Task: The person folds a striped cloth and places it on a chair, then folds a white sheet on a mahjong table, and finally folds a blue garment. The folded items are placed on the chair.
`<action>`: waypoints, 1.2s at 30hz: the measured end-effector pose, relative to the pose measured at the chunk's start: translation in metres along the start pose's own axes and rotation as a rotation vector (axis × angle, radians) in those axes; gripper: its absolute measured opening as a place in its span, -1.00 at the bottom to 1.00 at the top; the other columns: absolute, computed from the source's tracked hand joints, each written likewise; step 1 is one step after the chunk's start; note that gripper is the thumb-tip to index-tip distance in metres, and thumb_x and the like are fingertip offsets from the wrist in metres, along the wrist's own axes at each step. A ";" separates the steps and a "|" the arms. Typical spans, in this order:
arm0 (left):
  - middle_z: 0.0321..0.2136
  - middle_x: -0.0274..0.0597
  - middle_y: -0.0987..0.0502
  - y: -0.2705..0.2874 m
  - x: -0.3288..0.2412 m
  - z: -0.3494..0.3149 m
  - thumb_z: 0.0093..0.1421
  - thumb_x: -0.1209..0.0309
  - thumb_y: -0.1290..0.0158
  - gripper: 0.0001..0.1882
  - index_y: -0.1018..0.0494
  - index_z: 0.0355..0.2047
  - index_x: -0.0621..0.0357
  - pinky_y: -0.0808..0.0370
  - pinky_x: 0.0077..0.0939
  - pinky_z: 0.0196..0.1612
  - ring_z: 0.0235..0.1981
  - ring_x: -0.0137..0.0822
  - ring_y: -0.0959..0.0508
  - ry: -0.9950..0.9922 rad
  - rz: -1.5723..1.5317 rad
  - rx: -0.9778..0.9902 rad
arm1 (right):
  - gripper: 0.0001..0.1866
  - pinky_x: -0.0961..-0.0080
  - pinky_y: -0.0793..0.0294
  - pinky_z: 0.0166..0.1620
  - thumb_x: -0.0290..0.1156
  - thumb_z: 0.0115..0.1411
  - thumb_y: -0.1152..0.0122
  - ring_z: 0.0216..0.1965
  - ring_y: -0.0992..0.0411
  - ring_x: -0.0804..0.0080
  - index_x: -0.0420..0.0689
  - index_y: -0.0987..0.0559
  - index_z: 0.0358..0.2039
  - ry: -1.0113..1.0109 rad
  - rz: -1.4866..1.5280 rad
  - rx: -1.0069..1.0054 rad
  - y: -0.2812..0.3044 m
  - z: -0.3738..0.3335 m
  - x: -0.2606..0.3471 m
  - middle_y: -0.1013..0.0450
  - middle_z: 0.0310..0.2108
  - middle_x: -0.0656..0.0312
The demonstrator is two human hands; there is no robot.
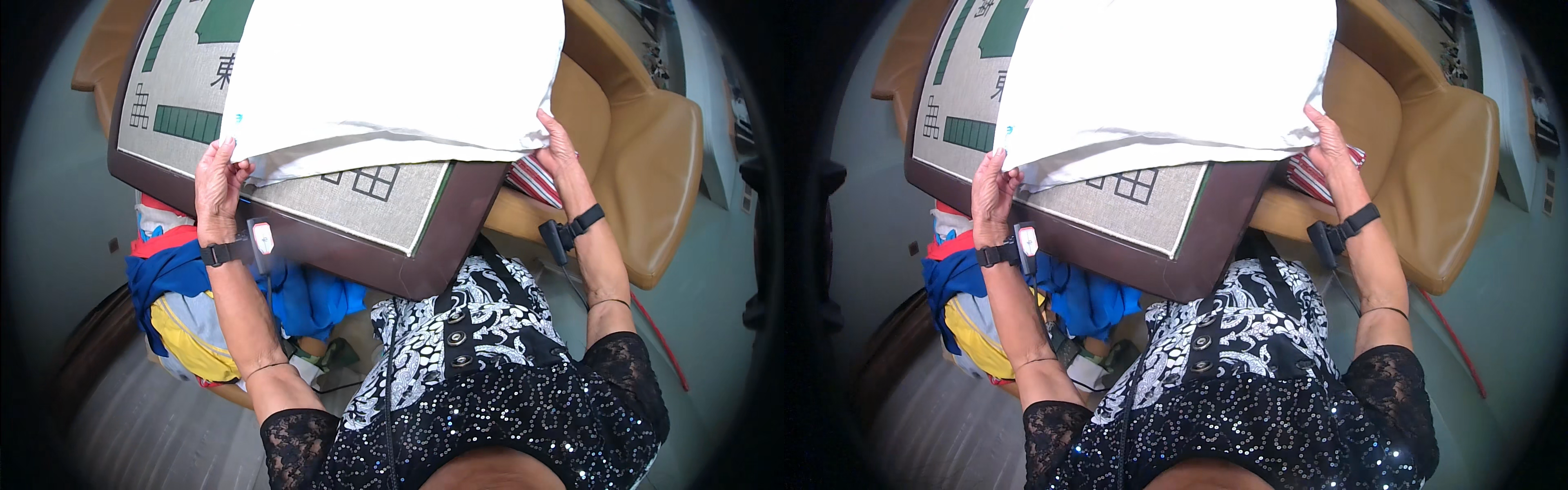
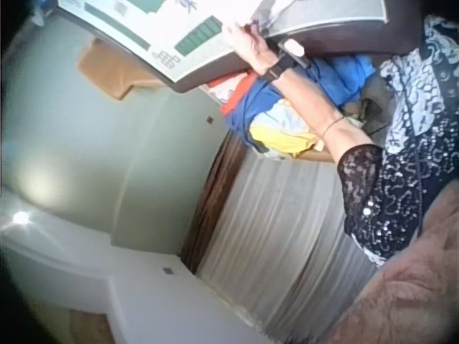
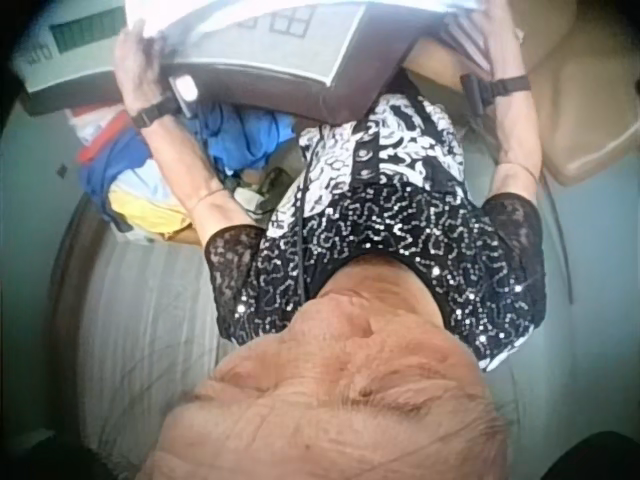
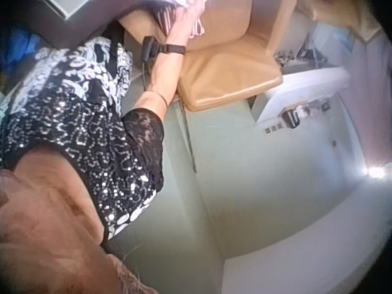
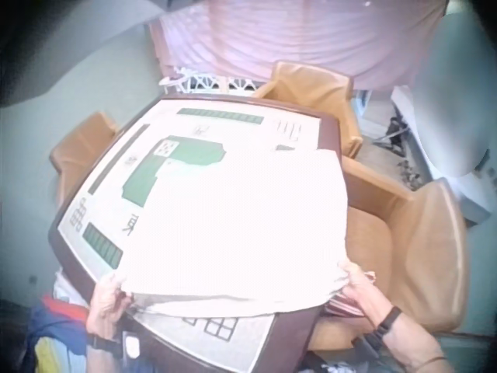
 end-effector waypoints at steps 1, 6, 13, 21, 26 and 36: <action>-0.59 -0.33 -0.45 -0.004 -0.005 -0.004 0.16 0.34 -0.03 -0.84 -0.34 -0.38 0.15 -0.53 -0.63 -0.48 -0.65 -0.56 -0.44 -0.019 -0.023 -0.010 | -0.50 0.26 -0.33 0.04 -0.38 0.02 -0.24 -0.07 -0.36 0.25 -0.26 -0.34 -0.04 -0.010 0.034 -0.020 0.000 -0.007 0.005 -0.38 -0.10 0.10; -0.59 -0.30 -0.44 -0.014 -0.016 -0.022 0.16 0.36 -0.02 -0.84 -0.34 -0.38 0.20 -0.48 -0.70 -0.54 -0.68 -0.56 -0.41 -0.053 0.008 -0.031 | -0.53 0.28 -0.36 0.04 -0.44 0.03 -0.21 -0.06 -0.36 0.24 -0.32 -0.33 -0.06 -0.016 0.094 -0.057 0.005 -0.032 0.020 -0.39 -0.12 0.05; -0.65 -0.34 -0.41 0.025 0.036 -0.016 0.16 0.41 -0.02 -0.86 -0.37 -0.41 0.24 -0.33 -0.74 -0.69 -0.75 -0.58 -0.37 -0.026 0.432 -0.195 | -0.62 0.35 -0.40 -0.01 -0.49 0.05 -0.17 -0.13 -0.40 0.30 -0.31 -0.36 -0.11 -0.036 -0.051 -0.056 0.012 -0.028 0.008 -0.41 -0.16 0.08; -0.68 -0.40 -0.36 0.027 0.017 -0.023 0.16 0.37 -0.01 -0.84 -0.37 -0.41 0.22 -0.34 -0.73 -0.64 -0.72 -0.60 -0.33 -0.061 0.397 -0.139 | -0.60 0.40 -0.40 -0.03 -0.51 0.02 -0.18 -0.16 -0.41 0.36 -0.28 -0.37 -0.10 0.057 -0.018 0.057 -0.009 -0.052 0.045 -0.42 -0.18 0.13; -0.75 -0.38 -0.33 0.032 0.027 -0.018 0.10 0.43 -0.04 -0.81 -0.37 -0.30 0.28 -0.24 -0.71 -0.76 -0.77 -0.59 -0.32 -0.185 0.674 -0.290 | -0.61 0.46 -0.36 -0.02 -0.52 -0.02 -0.20 -0.16 -0.39 0.38 -0.31 -0.40 -0.13 0.024 -0.223 -0.034 0.012 -0.042 0.025 -0.43 -0.19 0.15; -0.71 -0.36 -0.34 0.028 0.019 -0.013 0.09 0.38 -0.05 -0.80 -0.38 -0.45 0.30 -0.29 -0.65 -0.64 -0.70 -0.58 -0.30 -0.331 1.090 -0.306 | -0.64 0.66 -0.44 -0.63 -0.36 0.03 -0.24 -0.63 -0.41 0.50 -0.33 -0.39 -0.24 -0.041 -0.179 0.046 -0.019 -0.071 0.032 -0.44 -0.50 0.15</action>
Point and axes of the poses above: each hand's wrist, its own z-axis towards the middle knuckle, its own y-axis out of the back of the hand, x = y × z, the point moved 8 cm from there along z, towards the middle knuckle
